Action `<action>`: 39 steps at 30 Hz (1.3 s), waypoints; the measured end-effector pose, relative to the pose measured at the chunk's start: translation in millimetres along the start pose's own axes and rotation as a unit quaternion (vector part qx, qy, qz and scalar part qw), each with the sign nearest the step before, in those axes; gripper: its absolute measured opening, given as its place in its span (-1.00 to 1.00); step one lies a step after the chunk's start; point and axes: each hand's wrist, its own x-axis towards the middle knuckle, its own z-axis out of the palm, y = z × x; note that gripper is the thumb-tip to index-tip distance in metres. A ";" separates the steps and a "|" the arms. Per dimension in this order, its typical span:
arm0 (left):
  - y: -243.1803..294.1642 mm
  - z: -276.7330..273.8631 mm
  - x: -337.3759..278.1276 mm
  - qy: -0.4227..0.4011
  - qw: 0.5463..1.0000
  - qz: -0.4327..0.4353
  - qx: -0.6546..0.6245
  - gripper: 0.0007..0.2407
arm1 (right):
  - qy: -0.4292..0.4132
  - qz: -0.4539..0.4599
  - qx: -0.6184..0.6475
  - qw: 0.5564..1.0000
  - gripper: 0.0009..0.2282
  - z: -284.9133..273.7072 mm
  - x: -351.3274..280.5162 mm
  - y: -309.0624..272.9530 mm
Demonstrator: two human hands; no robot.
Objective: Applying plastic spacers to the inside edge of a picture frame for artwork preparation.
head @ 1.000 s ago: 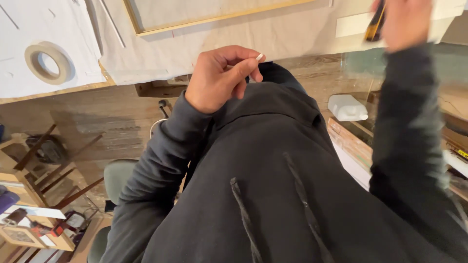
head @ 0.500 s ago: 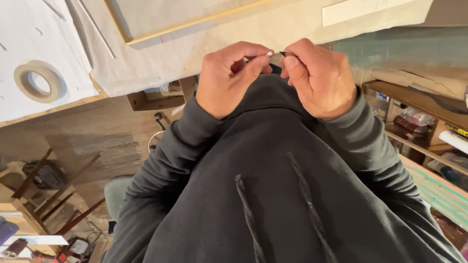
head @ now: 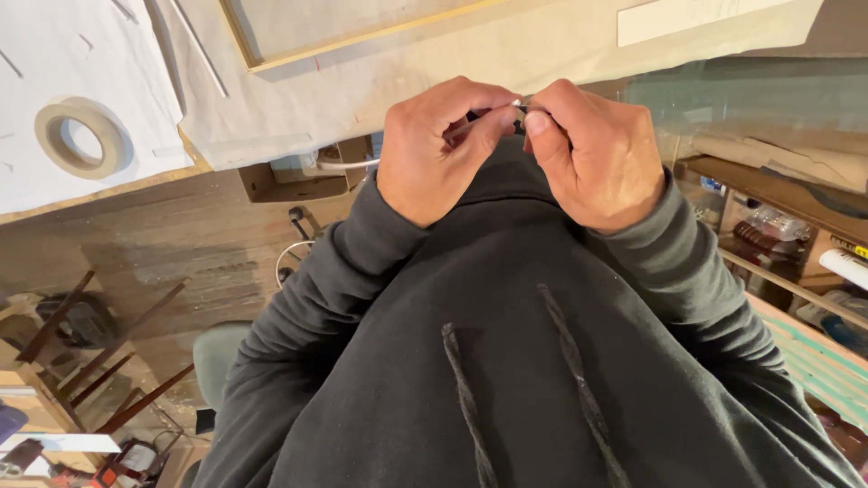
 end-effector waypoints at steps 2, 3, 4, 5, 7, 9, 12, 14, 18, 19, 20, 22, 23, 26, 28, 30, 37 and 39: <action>0.9 -0.2 -1.4 0.010 0.999 0.022 0.033 -0.92 | 0.009 -0.002 -0.019 1.000 -0.89 1.9 -0.4 -1.5; 1.9 -0.4 -2.0 0.010 0.999 0.022 0.033 -0.92 | 0.008 -0.002 -0.019 1.000 -0.89 2.7 0.1 -3.5; 2.7 -0.4 -2.1 0.016 0.998 0.026 0.046 -0.93 | 0.009 0.006 -0.007 1.000 -0.90 3.1 0.7 -5.2; 3.6 -0.3 -2.1 0.022 0.998 0.031 0.059 -0.93 | 0.009 0.013 0.005 1.000 -0.91 3.5 1.4 -6.8; 5.3 0.0 -2.2 0.026 0.998 0.030 0.055 -0.93 | 0.013 0.013 -0.012 1.000 -0.91 5.7 1.0 -6.3; 7.1 0.6 -3.8 0.030 0.998 0.027 0.052 -0.93 | 0.014 0.014 -0.026 0.999 -0.91 7.8 -0.8 -5.6; 8.0 0.0 -4.3 0.036 0.998 0.022 0.047 -0.93 | 0.018 -0.001 -0.041 0.999 -0.90 10.4 -1.1 -4.0; 7.8 -0.6 -4.9 0.040 0.998 0.026 0.052 -0.93 | 0.012 0.002 -0.068 0.998 -0.87 11.8 -0.9 -3.3; 7.9 -3.4 -4.5 0.034 0.998 0.018 0.039 -0.93 | 0.008 -0.012 -0.066 0.998 -0.86 10.4 -1.6 -2.0; 7.0 -4.2 -4.9 0.027 0.999 0.012 0.025 -0.93 | 0.008 -0.023 -0.076 0.997 -0.86 9.8 -2.1 -2.7; 5.9 -5.1 -4.4 0.020 1.000 0.008 0.011 -0.93 | 0.009 -0.034 -0.086 0.996 -0.87 9.0 -2.1 -3.1; 5.2 -5.8 -3.7 0.014 1.000 0.006 0.003 -0.91 | 0.008 -0.034 -0.084 0.996 -0.86 8.5 -3.3 -1.3; 4.8 -6.2 -3.5 0.008 1.000 0.003 -0.004 -0.89 | 0.006 -0.035 -0.082 0.996 -0.85 8.3 -3.8 -0.4; 4.2 -5.2 -3.7 0.010 1.000 -0.004 -0.005 -0.86 | 0.024 -0.040 -0.073 0.996 -0.84 5.9 -2.9 -2.2; 4.5 -5.1 -3.1 0.009 1.000 -0.001 -0.014 -0.87 | 0.024 -0.027 -0.073 0.997 -0.85 5.5 -3.0 -0.7; 4.9 -4.6 -2.9 0.007 1.000 0.000 -0.024 -0.88 | 0.023 -0.013 -0.074 0.997 -0.86 5.1 -4.1 0.7; 7.4 -2.2 -2.0 0.005 1.000 -0.006 -0.003 -0.91 | 0.028 -0.012 -0.082 0.996 -0.83 3.8 -5.2 0.9; 8.1 -1.8 -1.6 0.009 1.000 -0.004 0.009 -0.91 | 0.030 -0.020 -0.082 0.996 -0.82 3.5 -5.2 2.0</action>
